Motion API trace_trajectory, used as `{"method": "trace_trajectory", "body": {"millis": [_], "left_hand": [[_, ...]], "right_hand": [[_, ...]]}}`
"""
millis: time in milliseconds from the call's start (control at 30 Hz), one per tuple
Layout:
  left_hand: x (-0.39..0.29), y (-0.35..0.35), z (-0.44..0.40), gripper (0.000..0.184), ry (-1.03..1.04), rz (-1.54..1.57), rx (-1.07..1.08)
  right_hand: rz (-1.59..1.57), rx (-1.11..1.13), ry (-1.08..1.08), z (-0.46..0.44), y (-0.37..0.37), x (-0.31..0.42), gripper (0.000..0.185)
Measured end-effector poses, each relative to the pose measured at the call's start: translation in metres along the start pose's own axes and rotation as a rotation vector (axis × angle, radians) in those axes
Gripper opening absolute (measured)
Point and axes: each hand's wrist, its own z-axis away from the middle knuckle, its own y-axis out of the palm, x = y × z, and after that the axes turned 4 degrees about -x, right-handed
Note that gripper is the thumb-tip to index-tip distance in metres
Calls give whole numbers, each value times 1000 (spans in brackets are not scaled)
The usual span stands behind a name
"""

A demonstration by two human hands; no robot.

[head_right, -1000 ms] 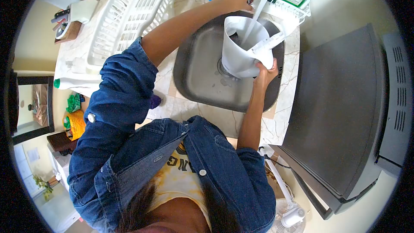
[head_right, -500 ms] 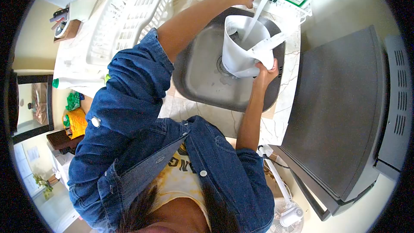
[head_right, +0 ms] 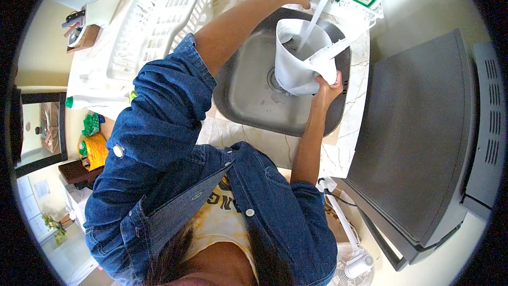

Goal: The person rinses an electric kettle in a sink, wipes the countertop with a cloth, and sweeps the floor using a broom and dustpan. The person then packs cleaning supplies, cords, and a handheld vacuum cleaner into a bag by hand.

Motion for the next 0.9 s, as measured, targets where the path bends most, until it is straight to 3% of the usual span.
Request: {"method": "trace_trajectory", "body": {"millis": [200,467,900], "left_hand": [[5,9,-2,33,62,-19,-89],[1,8,-4,37,-30,14,-26],[-4,-12,8,40,3,43,22]], "right_hand": [[4,-12,-3,1,3,3,25],[19,1,10,1,1,0,29],[35,4,-11,-1,-1,-5,25]]}}
